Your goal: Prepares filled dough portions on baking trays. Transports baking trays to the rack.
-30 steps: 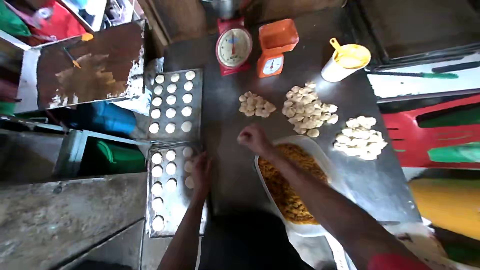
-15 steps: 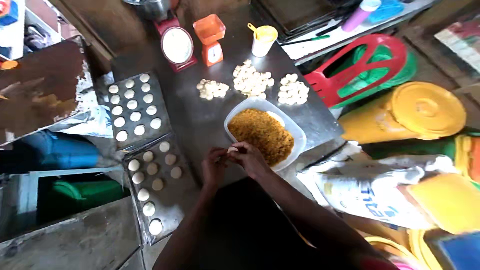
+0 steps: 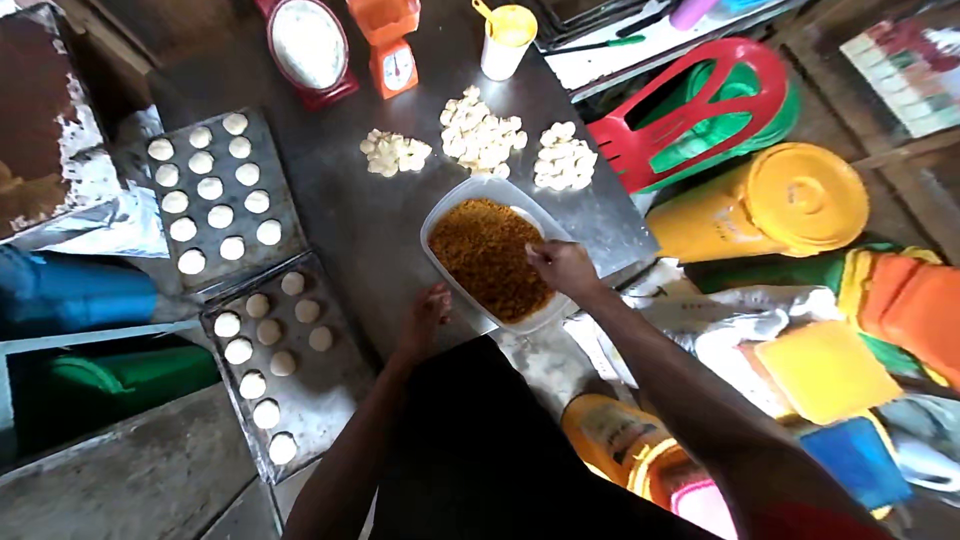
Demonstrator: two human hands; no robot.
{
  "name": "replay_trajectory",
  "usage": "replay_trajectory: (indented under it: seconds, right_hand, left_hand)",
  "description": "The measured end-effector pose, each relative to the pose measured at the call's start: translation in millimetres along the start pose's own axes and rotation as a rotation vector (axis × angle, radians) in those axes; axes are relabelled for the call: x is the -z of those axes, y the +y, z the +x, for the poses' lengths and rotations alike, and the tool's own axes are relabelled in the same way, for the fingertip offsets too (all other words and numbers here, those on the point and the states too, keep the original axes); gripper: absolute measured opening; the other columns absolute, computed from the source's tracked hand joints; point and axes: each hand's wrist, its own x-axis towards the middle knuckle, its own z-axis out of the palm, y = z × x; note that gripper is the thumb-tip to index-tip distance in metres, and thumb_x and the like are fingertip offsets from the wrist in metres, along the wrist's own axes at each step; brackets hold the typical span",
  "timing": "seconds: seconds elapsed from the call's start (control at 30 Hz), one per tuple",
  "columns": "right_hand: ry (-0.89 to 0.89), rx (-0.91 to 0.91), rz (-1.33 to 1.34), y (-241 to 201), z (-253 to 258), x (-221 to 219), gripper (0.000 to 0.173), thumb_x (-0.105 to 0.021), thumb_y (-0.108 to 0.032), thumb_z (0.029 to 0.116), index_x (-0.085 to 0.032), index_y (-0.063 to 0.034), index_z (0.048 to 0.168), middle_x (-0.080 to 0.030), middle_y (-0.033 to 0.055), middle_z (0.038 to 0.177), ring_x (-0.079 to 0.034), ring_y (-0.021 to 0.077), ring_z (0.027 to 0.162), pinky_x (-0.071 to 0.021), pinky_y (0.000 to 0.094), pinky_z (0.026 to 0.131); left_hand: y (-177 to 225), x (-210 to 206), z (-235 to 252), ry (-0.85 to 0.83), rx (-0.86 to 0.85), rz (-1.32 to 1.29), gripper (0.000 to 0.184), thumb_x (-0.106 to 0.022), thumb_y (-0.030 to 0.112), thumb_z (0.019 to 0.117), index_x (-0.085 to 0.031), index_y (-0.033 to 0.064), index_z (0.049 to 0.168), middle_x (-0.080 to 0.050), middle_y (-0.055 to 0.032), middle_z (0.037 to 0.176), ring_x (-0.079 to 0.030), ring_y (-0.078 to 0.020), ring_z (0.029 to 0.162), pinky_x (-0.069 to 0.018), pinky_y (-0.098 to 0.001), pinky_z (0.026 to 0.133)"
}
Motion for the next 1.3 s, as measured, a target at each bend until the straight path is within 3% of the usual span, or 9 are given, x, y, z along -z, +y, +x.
replay_trajectory:
  seconds: [0.13,0.23,0.37,0.5,0.63,0.83,1.0,1.13,1.3]
  right_hand:
    - [-0.323,0.096,-0.378,-3.5,-5.9,-36.0,0.039,-0.066,-0.009,0.0956,-0.061,0.0035,0.133,-0.058,0.0299,0.133,-0.058,0.0503,0.122,-0.0478,0.0675,0.100]
    - [-0.249,0.124,-0.433,2.1,0.4,-52.3,0.033,-0.057,0.001,0.0967,-0.062,0.0015,0.129,-0.059,0.0286,0.131,-0.062,0.0493,0.115,-0.0531,0.0644,0.092]
    - [-0.162,0.030,-0.110,5.2,23.4,-26.4,0.027,-0.065,-0.012,0.0980,-0.073,-0.0080,0.123,-0.069,0.0226,0.121,-0.066,0.0421,0.112,-0.0512,0.0623,0.098]
    - [-0.274,0.053,-0.207,-9.4,6.2,-25.8,0.044,-0.072,-0.023,0.0956,-0.064,-0.0023,0.134,-0.061,0.0258,0.133,-0.060,0.0450,0.122,-0.0493,0.0642,0.101]
    - [-0.253,0.130,-0.346,-3.4,-0.6,-48.6,0.033,-0.055,-0.002,0.0995,-0.064,-0.0020,0.131,-0.060,0.0270,0.133,-0.060,0.0481,0.121,-0.0515,0.0647,0.095]
    - [-0.127,-0.043,0.286,-17.0,18.0,9.8,0.021,-0.075,-0.019,0.0923,-0.076,-0.0075,0.110,-0.074,0.0132,0.099,-0.072,0.0271,0.088,-0.0592,0.0531,0.083]
    - [-0.256,-0.018,0.873,-36.7,7.7,35.4,0.019,-0.076,-0.006,0.0882,-0.076,-0.0049,0.107,-0.074,0.0089,0.099,-0.069,0.0176,0.089,-0.0596,0.0377,0.083]
    - [-0.293,-0.107,1.102,-40.5,14.8,29.4,0.025,-0.073,-0.006,0.0906,-0.072,-0.0047,0.116,-0.072,0.0087,0.108,-0.069,0.0177,0.094,-0.0606,0.0369,0.083]
    - [-0.065,-0.146,0.762,-26.9,25.6,15.5,0.020,-0.075,-0.014,0.0943,-0.074,-0.0050,0.112,-0.074,0.0098,0.104,-0.073,0.0212,0.086,-0.0645,0.0431,0.077]
  left_hand:
    - [2.9,10.4,8.4,0.080,-0.040,0.060,0.038,-0.054,0.017,0.1065,-0.055,-0.0004,0.140,-0.068,-0.0149,0.124,-0.071,-0.0210,0.105,-0.0607,-0.0372,0.089]
    - [-3.3,11.4,15.4,0.103,-0.065,0.093,0.037,-0.059,0.020,0.1049,-0.058,0.0011,0.137,-0.070,-0.0135,0.120,-0.072,-0.0209,0.101,-0.0616,-0.0380,0.088]
    - [-3.3,6.9,11.7,0.112,-0.089,0.103,0.035,-0.059,0.021,0.1047,-0.062,0.0019,0.134,-0.072,-0.0112,0.118,-0.072,-0.0199,0.101,-0.0617,-0.0378,0.088]
    - [-3.9,3.0,7.1,0.084,-0.112,0.095,0.034,-0.056,0.023,0.1063,-0.063,0.0004,0.130,-0.072,-0.0119,0.116,-0.072,-0.0215,0.102,-0.0613,-0.0397,0.089]
    - [8.1,-10.6,11.0,0.044,-0.123,0.078,0.035,-0.055,0.020,0.1066,-0.061,-0.0022,0.132,-0.072,-0.0134,0.117,-0.072,-0.0212,0.102,-0.0611,-0.0384,0.091]
    - [45.4,-29.8,25.5,0.057,-0.197,0.169,0.036,-0.059,0.019,0.1045,-0.060,0.0015,0.136,-0.068,-0.0132,0.128,-0.069,-0.0200,0.111,-0.0592,-0.0383,0.096]
    - [70.9,-73.7,66.2,-0.076,-0.225,0.138,0.066,-0.045,0.047,0.1073,-0.029,0.0134,0.162,-0.033,-0.0090,0.166,-0.036,-0.0222,0.150,-0.0359,-0.0485,0.121]
    - [65.9,-94.6,95.4,-0.171,-0.035,-0.127,0.068,-0.027,0.061,0.1068,-0.058,0.0112,0.140,-0.063,-0.0101,0.135,-0.061,-0.0230,0.122,-0.0518,-0.0478,0.103]
    - [66.9,-92.9,92.4,-0.058,-0.020,0.011,0.036,-0.046,0.024,0.1107,-0.061,0.0030,0.135,-0.068,-0.0146,0.123,-0.070,-0.0233,0.105,-0.0604,-0.0444,0.092]
